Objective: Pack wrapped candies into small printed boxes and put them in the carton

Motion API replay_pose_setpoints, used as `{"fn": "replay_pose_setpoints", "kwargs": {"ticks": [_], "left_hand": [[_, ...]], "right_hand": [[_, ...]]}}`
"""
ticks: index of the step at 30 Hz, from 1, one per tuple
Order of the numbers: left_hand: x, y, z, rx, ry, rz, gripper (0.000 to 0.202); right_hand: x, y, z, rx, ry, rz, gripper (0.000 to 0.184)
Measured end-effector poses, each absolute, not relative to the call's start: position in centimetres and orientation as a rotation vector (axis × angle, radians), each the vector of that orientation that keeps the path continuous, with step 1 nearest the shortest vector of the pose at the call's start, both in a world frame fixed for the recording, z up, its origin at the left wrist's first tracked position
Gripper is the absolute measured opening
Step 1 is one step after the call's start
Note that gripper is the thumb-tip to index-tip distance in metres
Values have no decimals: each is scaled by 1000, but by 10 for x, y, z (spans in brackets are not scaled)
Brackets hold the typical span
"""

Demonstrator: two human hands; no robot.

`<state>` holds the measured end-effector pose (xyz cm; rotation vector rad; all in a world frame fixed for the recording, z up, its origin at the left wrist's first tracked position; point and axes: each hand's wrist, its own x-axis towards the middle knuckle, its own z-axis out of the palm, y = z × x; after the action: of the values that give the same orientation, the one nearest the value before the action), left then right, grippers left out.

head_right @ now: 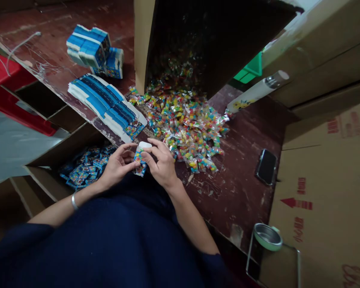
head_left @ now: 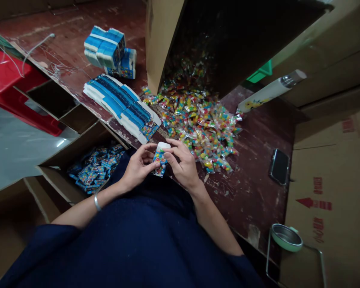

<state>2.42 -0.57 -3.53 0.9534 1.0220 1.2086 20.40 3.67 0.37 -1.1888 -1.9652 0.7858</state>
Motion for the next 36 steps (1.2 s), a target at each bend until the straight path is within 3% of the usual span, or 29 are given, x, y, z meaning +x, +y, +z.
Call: {"fn": "replay_pose_setpoints", "kwargs": {"ticks": [4, 8, 11, 18, 23, 29, 36], "left_hand": [[29, -11, -37, 961, 1011, 1193, 58], [25, -9, -32, 971, 994, 1199, 49], [22, -5, -28, 962, 976, 1197, 47], [21, 0, -33, 811, 911, 1167, 51], [18, 5, -28, 756, 883, 1174, 52], [19, 1, -29, 752, 896, 1163, 54], [22, -3, -33, 837, 905, 1133, 49]], "right_hand": [[208, 40, 3, -1128, -1977, 1029, 42], [203, 31, -4, -1156, -1690, 1153, 30], [196, 20, -15, -1197, -1417, 1216, 45], [192, 15, -26, -1232, -1474, 1091, 27], [192, 14, -30, -1168, -1424, 1152, 53], [193, 7, -38, -1168, -1488, 1081, 39], [191, 18, -24, -1130, -1604, 999, 12]]}}
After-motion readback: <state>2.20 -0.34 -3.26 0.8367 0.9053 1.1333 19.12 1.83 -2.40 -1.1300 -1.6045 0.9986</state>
